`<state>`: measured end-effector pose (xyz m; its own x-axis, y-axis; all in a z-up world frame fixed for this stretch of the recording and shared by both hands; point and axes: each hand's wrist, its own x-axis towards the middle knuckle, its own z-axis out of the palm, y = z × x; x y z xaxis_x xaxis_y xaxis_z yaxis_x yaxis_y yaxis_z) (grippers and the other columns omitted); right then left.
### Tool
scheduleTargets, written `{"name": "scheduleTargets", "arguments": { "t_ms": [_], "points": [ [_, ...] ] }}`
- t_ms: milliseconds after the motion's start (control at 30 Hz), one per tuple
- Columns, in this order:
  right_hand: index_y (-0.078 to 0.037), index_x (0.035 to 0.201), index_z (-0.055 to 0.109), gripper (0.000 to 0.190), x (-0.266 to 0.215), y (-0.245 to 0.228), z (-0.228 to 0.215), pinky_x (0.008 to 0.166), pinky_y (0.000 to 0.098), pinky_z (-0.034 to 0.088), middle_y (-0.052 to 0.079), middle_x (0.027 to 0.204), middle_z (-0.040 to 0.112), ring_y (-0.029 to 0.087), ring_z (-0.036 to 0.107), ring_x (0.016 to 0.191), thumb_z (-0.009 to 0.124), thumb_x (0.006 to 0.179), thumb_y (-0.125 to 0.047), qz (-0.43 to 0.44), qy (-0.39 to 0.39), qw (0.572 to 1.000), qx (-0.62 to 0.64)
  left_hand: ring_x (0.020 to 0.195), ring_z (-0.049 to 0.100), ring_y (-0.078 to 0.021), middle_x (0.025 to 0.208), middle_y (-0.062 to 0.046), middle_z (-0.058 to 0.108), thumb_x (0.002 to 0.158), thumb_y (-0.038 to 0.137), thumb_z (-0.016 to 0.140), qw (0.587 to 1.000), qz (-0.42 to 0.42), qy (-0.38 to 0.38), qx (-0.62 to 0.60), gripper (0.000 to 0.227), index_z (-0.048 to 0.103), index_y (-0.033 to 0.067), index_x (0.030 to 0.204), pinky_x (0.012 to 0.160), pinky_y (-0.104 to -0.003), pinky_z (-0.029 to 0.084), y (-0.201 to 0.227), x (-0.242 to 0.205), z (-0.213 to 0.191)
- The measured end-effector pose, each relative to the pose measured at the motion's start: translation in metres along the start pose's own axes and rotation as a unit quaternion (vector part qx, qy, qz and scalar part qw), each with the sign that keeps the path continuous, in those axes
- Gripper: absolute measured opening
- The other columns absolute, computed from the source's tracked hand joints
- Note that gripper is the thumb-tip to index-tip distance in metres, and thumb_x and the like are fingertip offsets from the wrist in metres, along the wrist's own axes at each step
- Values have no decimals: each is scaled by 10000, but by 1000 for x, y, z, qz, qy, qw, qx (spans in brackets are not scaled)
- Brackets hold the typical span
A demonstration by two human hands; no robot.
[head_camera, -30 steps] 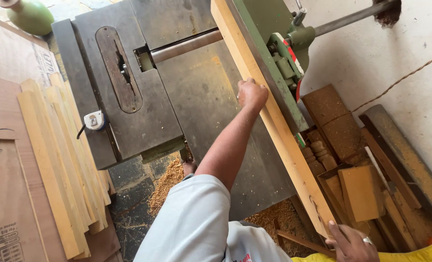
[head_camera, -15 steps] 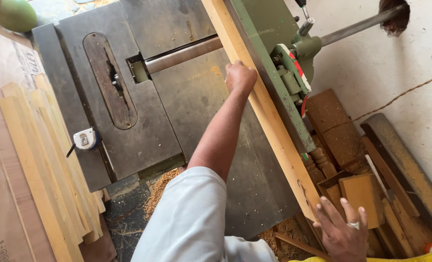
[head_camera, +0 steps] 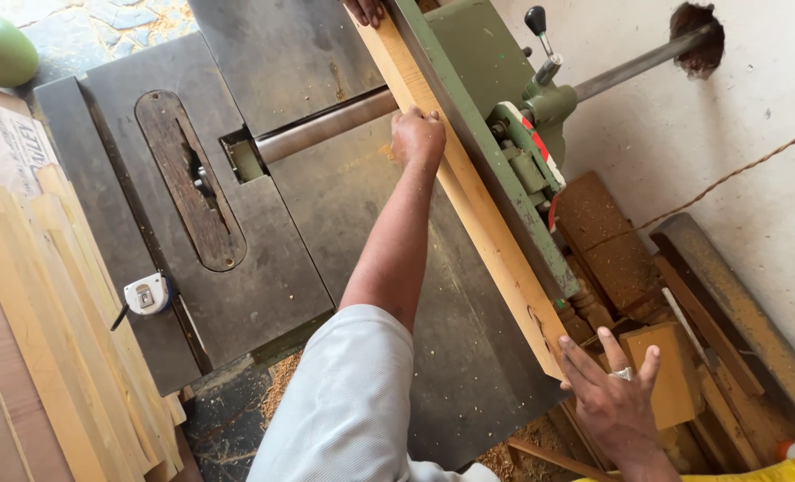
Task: Using a jointer machine to flatten and straighten a wooden board, including measuring and marking.
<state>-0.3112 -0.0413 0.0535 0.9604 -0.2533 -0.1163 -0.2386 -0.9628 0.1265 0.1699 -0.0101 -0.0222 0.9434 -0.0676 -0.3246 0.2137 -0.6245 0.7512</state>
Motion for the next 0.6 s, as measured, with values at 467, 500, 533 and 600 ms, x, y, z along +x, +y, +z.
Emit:
{"name": "scheduleTargets", "arguments": {
  "t_ms": [467,500,533,600],
  "points": [
    [-190,1139,768,284,84,-18,-20,1082,927,131,-71,1316,686,410,463,1416,713,863,-229,-69,80,994,-4,1071,648,-335,1175,-141,603,906,386,685,998,41,-9,-44,320,671,91,1028,918,-481,529,-38,-73,28],
    [-192,1131,772,264,89,-18,-20,1087,928,129,-72,1318,682,416,462,1426,717,875,-222,-71,88,994,-7,1068,650,-333,1189,-133,600,898,376,689,998,45,-10,-50,314,672,94,1035,914,-472,531,-39,-80,28],
    [-195,1124,776,244,95,-19,-20,1093,928,128,-72,1320,678,422,461,1436,722,887,-215,-74,95,993,-9,1064,652,-332,1204,-124,598,889,366,692,997,49,-12,-56,310,673,98,1042,911,-464,534,-40,-87,29],
    [-189,1103,780,232,109,-26,-30,1101,918,122,-75,1328,679,419,458,1445,728,879,-216,-69,90,994,-4,1066,653,-323,1202,-120,595,901,370,687,997,44,-23,-54,310,671,96,1044,915,-456,533,-40,-96,25]
  ]
}}
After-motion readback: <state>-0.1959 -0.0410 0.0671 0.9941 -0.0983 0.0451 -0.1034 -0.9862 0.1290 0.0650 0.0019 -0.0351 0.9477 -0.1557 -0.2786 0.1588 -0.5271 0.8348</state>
